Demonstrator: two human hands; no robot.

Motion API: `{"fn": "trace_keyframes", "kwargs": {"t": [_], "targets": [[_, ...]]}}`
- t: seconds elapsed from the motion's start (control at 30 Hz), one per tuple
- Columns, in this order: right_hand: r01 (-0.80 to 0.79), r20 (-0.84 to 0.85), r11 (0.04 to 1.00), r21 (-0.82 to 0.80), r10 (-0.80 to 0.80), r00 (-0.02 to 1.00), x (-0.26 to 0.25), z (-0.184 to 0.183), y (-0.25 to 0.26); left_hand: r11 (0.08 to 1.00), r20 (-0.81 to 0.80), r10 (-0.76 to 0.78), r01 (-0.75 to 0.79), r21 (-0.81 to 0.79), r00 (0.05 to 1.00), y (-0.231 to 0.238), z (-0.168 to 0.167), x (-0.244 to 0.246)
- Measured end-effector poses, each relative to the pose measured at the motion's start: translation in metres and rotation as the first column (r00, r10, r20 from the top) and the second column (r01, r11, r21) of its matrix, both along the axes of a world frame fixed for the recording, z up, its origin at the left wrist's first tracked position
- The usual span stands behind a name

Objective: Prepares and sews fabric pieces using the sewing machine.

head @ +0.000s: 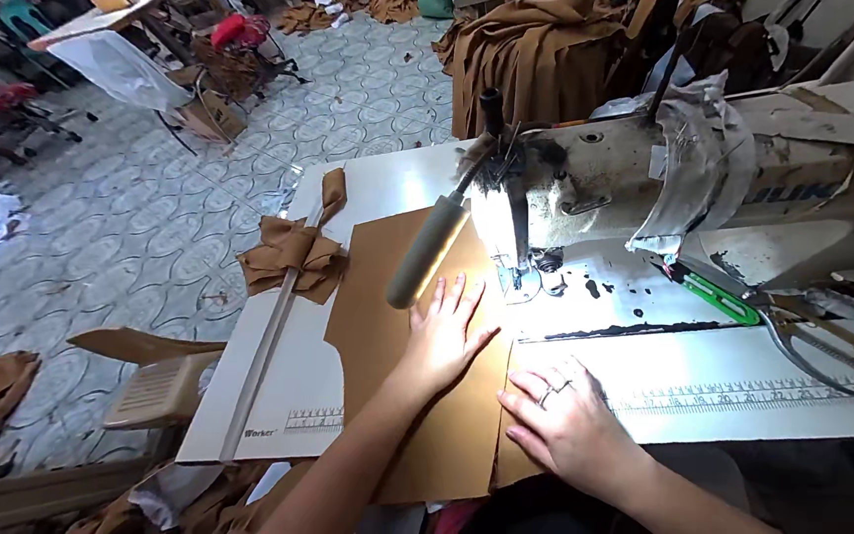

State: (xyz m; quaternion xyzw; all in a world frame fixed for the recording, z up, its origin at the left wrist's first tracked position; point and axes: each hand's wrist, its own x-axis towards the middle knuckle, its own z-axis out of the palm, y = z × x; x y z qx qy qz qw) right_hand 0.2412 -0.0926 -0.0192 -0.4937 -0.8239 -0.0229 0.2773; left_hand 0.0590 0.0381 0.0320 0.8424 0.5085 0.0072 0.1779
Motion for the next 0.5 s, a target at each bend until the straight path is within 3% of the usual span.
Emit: {"fn": "trace_keyframes", "kwargs": {"t": [0.1,0.23,0.4,0.5], "targets": [[-0.006,-0.012,1.000,-0.010,0.006,1.000,0.000,0.000,0.002,0.991,0.099,-0.043,0.030,0.130,0.994,0.002,-0.006,0.010],[0.001,0.005,1.000,0.005,-0.001,1.000,0.001,0.000,0.003,1.000,-0.010,0.005,-0.006,-0.026,1.000,0.002,-0.006,0.012],[0.005,0.005,1.000,0.021,-0.005,1.000,0.000,-0.001,0.002,0.996,-0.067,0.044,-0.048,-0.069,0.997,0.002,0.000,0.013],[-0.004,-0.002,1.000,-0.010,0.004,1.000,0.000,0.000,0.002,0.997,0.019,0.028,-0.029,0.065,0.999,0.005,-0.003,0.016]]}}
